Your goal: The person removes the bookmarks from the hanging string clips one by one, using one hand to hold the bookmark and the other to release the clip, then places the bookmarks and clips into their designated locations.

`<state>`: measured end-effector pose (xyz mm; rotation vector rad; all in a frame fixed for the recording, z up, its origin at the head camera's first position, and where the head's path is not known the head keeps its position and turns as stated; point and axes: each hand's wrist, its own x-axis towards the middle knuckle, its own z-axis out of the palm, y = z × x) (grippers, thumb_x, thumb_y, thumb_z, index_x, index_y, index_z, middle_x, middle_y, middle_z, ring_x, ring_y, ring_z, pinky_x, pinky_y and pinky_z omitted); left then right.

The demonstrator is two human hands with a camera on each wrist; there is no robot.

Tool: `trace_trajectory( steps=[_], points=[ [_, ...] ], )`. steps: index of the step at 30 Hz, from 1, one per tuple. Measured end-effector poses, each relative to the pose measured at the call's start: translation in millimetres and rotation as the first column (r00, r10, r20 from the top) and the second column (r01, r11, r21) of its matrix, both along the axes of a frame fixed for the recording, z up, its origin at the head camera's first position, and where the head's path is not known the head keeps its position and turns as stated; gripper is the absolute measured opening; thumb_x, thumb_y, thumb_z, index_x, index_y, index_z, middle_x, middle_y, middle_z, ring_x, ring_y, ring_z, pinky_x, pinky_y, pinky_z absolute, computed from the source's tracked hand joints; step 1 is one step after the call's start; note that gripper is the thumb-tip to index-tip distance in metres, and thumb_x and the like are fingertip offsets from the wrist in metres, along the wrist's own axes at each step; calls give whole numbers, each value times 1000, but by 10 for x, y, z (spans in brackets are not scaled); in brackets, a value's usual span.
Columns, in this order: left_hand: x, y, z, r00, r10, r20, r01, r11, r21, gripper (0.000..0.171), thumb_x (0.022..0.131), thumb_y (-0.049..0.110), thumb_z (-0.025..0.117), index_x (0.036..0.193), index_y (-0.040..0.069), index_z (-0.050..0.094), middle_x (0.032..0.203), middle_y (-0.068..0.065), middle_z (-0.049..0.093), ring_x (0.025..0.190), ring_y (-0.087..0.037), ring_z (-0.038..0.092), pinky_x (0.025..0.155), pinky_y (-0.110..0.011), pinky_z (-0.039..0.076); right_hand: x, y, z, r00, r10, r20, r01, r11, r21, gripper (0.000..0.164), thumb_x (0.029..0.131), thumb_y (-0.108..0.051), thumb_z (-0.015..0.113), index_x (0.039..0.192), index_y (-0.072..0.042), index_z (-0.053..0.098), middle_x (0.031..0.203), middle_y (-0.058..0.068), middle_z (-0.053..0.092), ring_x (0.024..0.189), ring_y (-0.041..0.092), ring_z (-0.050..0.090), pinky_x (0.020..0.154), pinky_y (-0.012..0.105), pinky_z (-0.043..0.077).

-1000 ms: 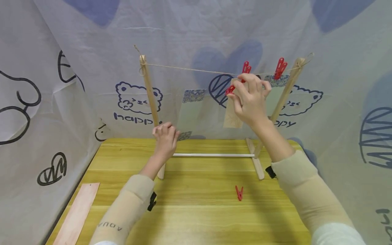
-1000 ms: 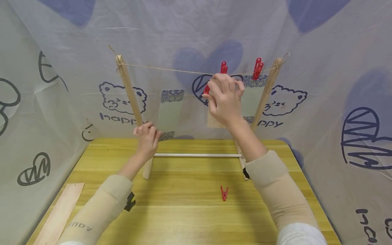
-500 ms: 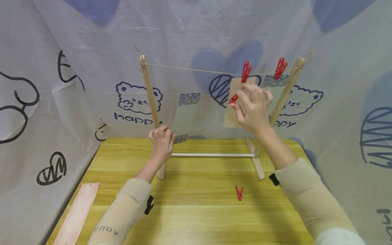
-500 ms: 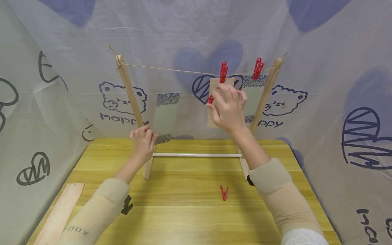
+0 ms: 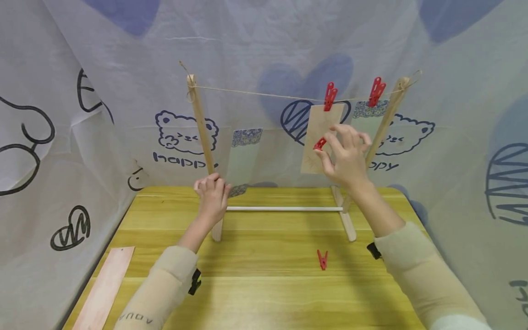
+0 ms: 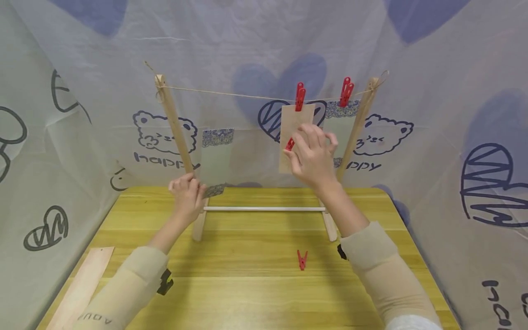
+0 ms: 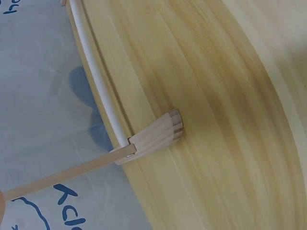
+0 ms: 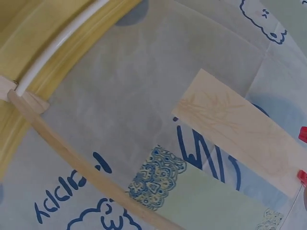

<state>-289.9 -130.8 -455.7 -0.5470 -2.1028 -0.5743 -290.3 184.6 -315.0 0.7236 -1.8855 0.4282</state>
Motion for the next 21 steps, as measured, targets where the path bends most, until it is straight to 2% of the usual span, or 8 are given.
trace_trajectory(
  steps=[7,21],
  points=[
    [39,-36,-41,1000,-15,1,15,1000,-1,42,100,36,23,82,3,41,103,-16,34,94,-34,30,84,-57,16,34,52,-106,1000,-5,-3,5,999,-37,39,88,-39,53,91,0,58,108,18,51,106,34,41,85,59,16],
    [138,-138,-178,1000,-1,-29,2,1000,27,42,99,37,27,81,2,41,103,-17,34,90,-35,29,81,-58,15,110,161,-318,997,-18,72,19,1000,-21,46,90,-43,48,92,2,56,109,18,48,105,35,38,86,57,15]
  ],
)
